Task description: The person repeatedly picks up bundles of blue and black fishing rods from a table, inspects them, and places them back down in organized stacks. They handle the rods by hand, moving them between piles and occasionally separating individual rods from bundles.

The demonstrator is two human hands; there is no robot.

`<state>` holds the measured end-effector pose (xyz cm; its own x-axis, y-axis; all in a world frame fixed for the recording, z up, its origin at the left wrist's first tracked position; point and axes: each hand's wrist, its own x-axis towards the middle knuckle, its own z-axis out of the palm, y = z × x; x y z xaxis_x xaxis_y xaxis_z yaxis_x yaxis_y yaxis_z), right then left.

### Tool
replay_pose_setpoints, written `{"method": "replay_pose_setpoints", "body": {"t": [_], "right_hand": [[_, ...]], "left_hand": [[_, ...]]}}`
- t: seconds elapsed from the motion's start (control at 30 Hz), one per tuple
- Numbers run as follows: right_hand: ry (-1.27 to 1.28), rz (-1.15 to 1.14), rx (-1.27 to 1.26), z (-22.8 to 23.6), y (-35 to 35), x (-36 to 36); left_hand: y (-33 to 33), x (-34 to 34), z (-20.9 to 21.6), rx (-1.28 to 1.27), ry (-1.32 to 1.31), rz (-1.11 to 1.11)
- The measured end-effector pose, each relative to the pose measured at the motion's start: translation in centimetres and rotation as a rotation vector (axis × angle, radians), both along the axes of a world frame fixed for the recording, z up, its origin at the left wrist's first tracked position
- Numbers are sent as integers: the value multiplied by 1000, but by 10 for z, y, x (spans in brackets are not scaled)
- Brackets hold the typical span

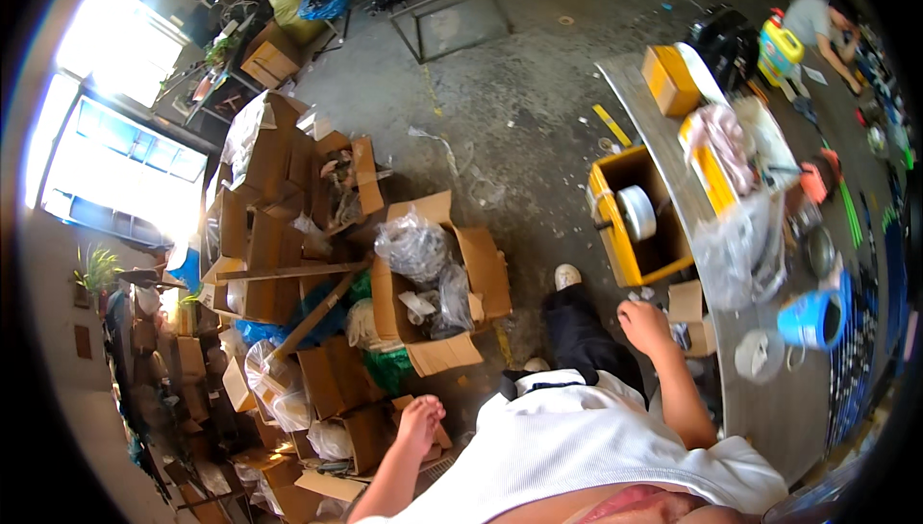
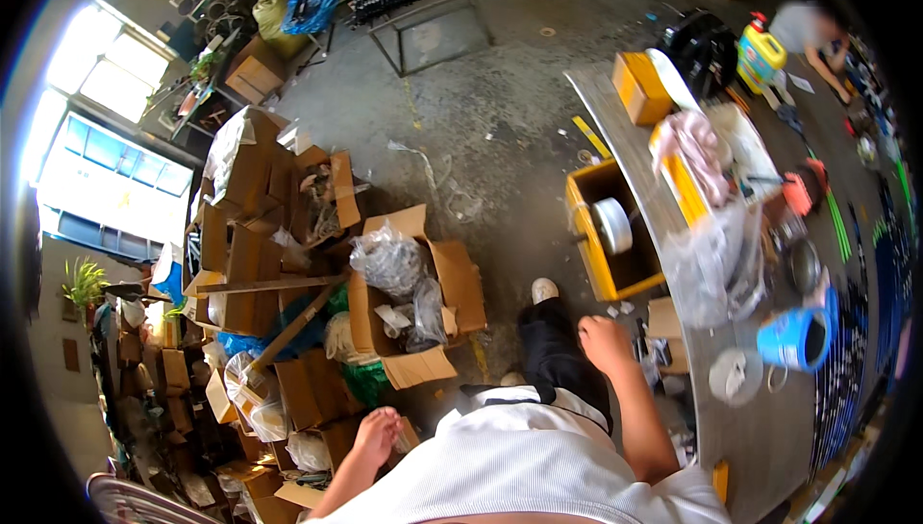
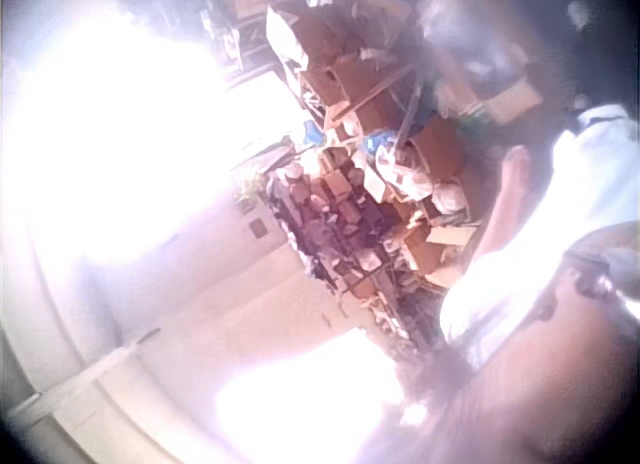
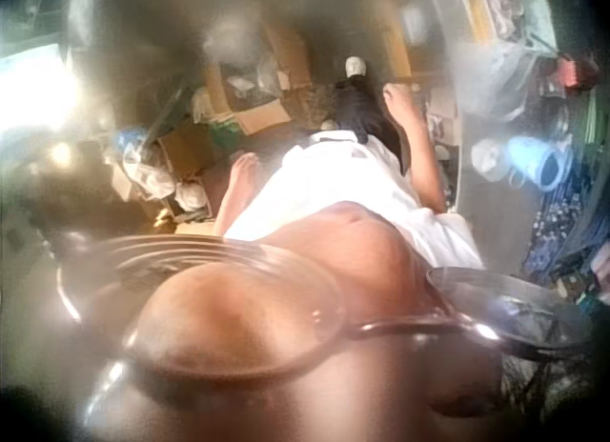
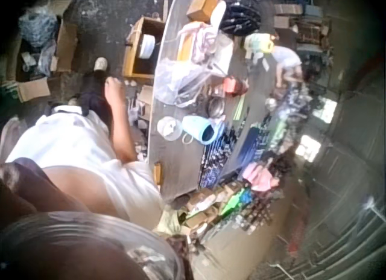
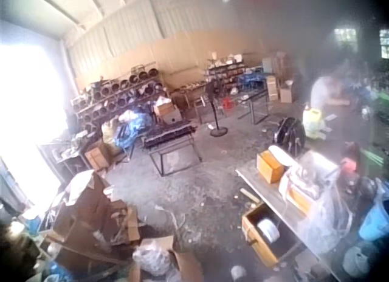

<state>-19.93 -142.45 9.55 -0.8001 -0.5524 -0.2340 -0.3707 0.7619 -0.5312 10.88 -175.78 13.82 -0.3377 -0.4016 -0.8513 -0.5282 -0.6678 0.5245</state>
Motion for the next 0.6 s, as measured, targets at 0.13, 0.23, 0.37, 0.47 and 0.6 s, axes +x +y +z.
{"method": "replay_pose_setpoints", "body": {"t": [0.13, 0.23, 0.37, 0.47, 0.6], "right_hand": [[-171, 56, 288, -31, -13, -66], [-245, 57, 200, -25, -41, -115], [-254, 180, 152, -27, -92, -187], [-264, 209, 158, -30, -138, -247], [-258, 199, 146, -45, -204, -323]], "left_hand": [[-32, -123, 4, -4, 53, 14], [-36, -194, 9, 37, 129, -155], [-53, -251, -4, -83, 87, -372], [-73, -290, -11, -116, -32, -392], [-120, -364, -15, -143, -36, -301]]}}
